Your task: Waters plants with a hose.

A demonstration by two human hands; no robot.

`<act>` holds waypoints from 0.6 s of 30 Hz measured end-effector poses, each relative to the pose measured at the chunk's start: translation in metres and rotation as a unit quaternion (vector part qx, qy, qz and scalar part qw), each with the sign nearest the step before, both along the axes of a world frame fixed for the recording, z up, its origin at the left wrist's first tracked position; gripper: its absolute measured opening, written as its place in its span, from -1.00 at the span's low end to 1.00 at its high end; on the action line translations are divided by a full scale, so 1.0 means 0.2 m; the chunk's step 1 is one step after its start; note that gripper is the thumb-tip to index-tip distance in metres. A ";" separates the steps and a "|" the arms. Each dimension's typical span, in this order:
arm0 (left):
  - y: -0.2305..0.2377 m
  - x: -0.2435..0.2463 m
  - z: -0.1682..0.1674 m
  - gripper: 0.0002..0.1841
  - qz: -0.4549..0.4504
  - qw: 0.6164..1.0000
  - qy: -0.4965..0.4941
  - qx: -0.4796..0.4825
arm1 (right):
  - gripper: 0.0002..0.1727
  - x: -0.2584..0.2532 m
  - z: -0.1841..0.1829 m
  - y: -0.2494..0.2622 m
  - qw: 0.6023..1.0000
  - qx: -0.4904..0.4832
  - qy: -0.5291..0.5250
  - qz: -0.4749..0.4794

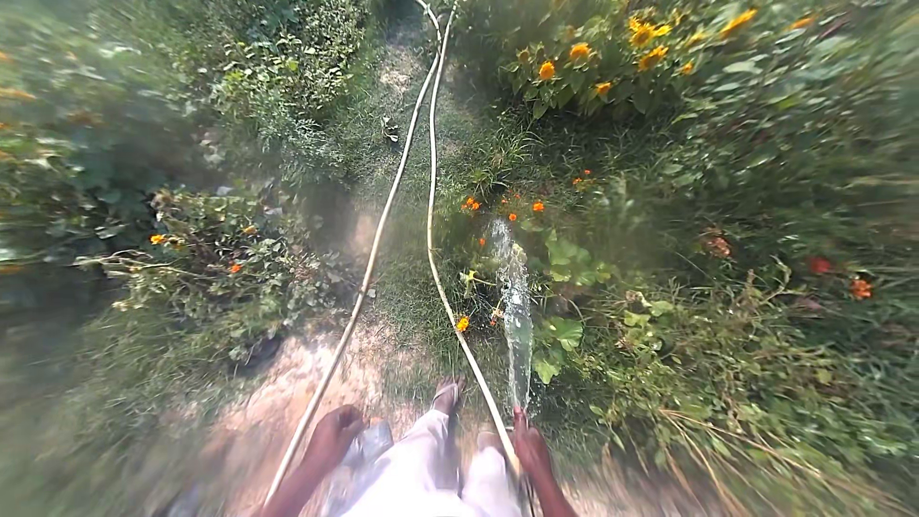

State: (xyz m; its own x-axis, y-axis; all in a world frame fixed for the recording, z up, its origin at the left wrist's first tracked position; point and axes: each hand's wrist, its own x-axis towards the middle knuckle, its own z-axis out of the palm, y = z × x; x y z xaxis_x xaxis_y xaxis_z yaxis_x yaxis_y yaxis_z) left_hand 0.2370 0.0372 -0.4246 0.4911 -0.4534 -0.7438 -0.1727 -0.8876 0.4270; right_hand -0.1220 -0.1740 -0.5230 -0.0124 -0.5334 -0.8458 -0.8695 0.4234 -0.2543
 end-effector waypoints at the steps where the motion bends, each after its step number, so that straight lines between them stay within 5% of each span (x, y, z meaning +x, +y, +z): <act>1: 0.00 0.00 0.00 -0.74 0.000 1.000 0.000 -0.003 | -0.13 0.00 0.01 0.00 1.000 -0.001 0.000 0.002; 18: -0.08 -0.01 0.03 -0.75 -0.009 1.000 0.010 0.000 | -0.20 0.00 0.03 -0.02 1.000 -0.010 -0.006 0.001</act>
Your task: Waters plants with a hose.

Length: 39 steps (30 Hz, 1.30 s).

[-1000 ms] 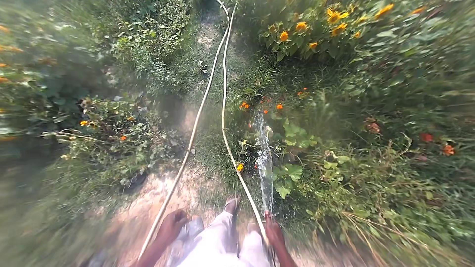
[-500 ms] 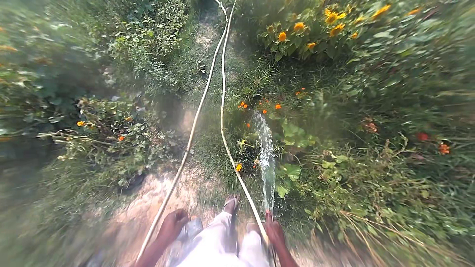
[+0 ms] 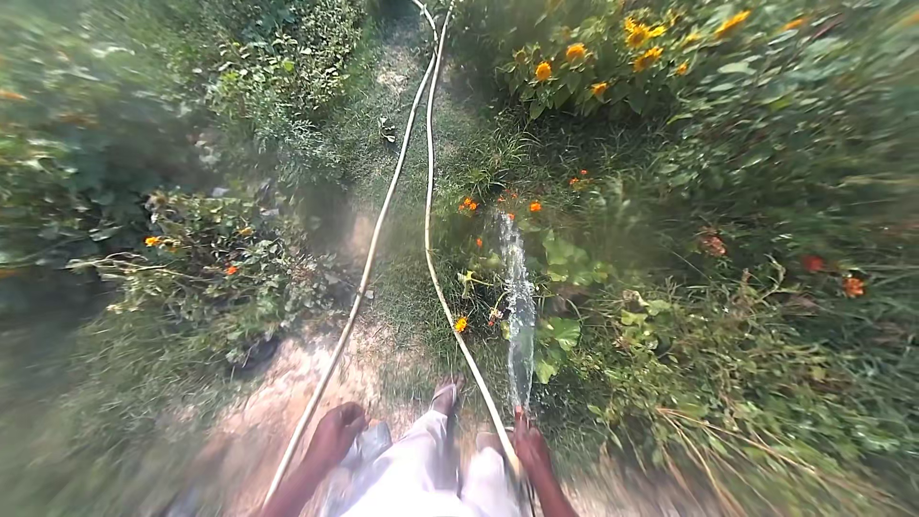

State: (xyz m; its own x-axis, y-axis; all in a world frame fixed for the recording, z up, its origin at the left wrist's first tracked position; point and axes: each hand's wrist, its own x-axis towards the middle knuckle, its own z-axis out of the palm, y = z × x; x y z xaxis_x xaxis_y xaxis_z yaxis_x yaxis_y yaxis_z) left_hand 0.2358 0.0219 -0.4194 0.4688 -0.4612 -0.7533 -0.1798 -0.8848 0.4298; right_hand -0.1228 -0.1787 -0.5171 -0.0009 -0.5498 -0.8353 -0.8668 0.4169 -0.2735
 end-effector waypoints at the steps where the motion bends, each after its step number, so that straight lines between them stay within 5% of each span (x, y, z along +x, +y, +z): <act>1: -0.01 0.00 0.01 -0.75 0.000 1.000 0.003 -0.001 | -0.19 0.00 0.00 0.00 1.000 -0.004 -0.001 -0.004; 17: -0.02 0.00 -0.04 -0.74 0.010 1.000 0.006 -0.007 | -0.17 0.02 0.02 -0.02 1.000 0.009 0.006 -0.005; 39: -0.04 0.02 -0.07 -0.72 0.020 1.000 0.009 -0.001 | -0.19 0.25 0.05 -0.01 0.989 0.008 -0.034 0.146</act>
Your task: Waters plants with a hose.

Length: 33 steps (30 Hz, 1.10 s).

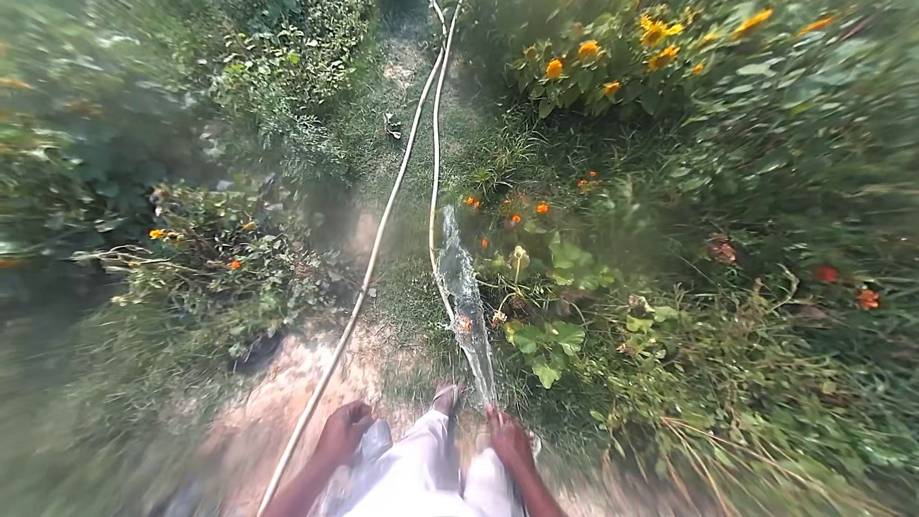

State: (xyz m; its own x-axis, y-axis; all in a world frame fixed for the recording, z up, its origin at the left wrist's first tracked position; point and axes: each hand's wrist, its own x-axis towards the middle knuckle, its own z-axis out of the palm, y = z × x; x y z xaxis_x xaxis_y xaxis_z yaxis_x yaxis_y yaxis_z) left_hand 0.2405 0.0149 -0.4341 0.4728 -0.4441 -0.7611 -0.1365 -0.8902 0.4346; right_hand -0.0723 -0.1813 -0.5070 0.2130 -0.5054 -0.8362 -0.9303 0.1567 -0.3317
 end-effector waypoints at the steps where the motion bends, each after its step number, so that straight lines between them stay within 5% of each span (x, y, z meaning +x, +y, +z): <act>1: 0.00 0.00 0.00 -0.72 0.001 1.000 0.001 -0.001 | -0.19 0.00 0.00 0.00 1.000 0.003 0.000 0.001; 33: -0.06 0.02 -0.01 -0.70 -0.008 1.000 0.001 0.006 | -0.14 -0.12 -0.08 0.02 0.999 -0.001 0.040 -0.014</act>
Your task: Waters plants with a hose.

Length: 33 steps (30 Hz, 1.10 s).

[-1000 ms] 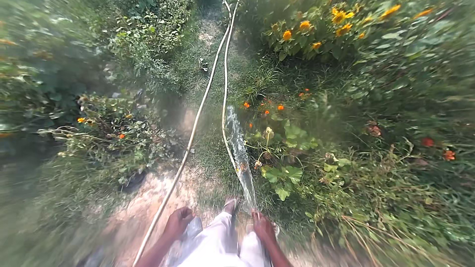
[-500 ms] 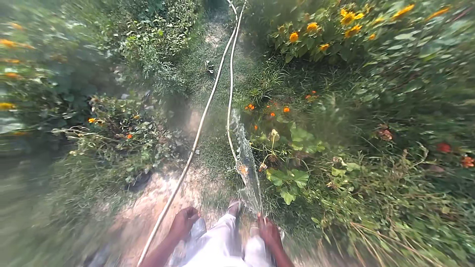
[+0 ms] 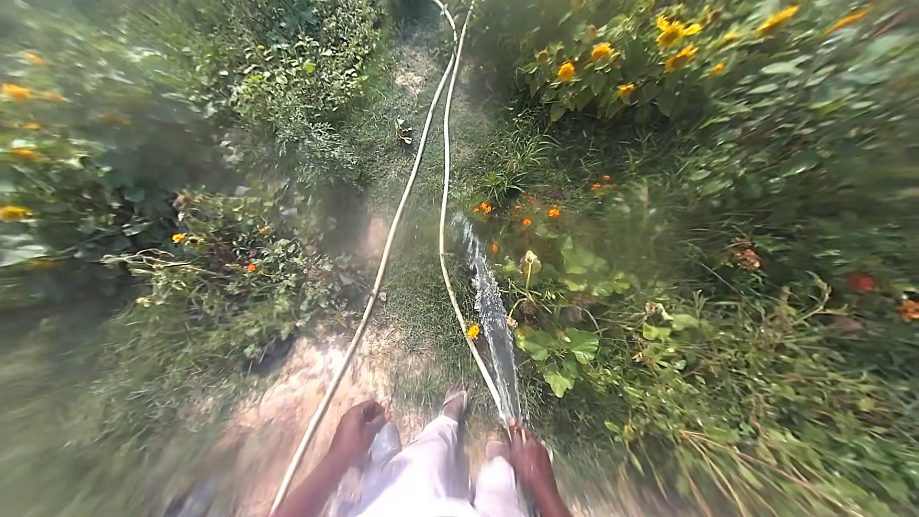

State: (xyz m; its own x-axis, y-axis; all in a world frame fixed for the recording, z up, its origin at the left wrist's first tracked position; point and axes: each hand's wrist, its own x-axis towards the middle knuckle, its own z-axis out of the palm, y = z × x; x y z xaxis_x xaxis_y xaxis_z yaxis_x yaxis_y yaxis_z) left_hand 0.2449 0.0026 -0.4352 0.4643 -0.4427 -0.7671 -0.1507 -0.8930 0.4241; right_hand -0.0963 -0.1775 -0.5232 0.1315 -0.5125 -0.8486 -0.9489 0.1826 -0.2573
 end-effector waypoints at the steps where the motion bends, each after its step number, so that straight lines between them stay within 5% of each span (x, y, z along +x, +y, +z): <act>1: 0.00 0.00 0.00 -0.70 -0.001 1.000 0.001 0.002 | -0.15 0.00 0.00 0.00 1.000 -0.004 -0.001 -0.003; 14: -0.03 0.00 0.05 -0.72 0.011 1.000 0.006 0.000 | -0.18 -0.02 -0.04 0.02 0.999 -0.005 0.014 -0.033; 19: -0.11 -0.04 0.11 -0.69 0.009 0.999 0.015 -0.033 | -0.24 0.01 0.16 -0.05 0.998 0.028 0.011 -0.052; 24: -0.19 -0.06 0.10 -0.66 -0.007 0.999 0.011 -0.051 | -0.16 -0.07 -0.05 0.03 0.999 -0.015 0.013 -0.036; 33: -0.12 -0.04 0.07 -0.67 -0.008 0.999 0.013 -0.034 | -0.16 -0.05 -0.02 -0.04 0.999 -0.013 0.012 -0.042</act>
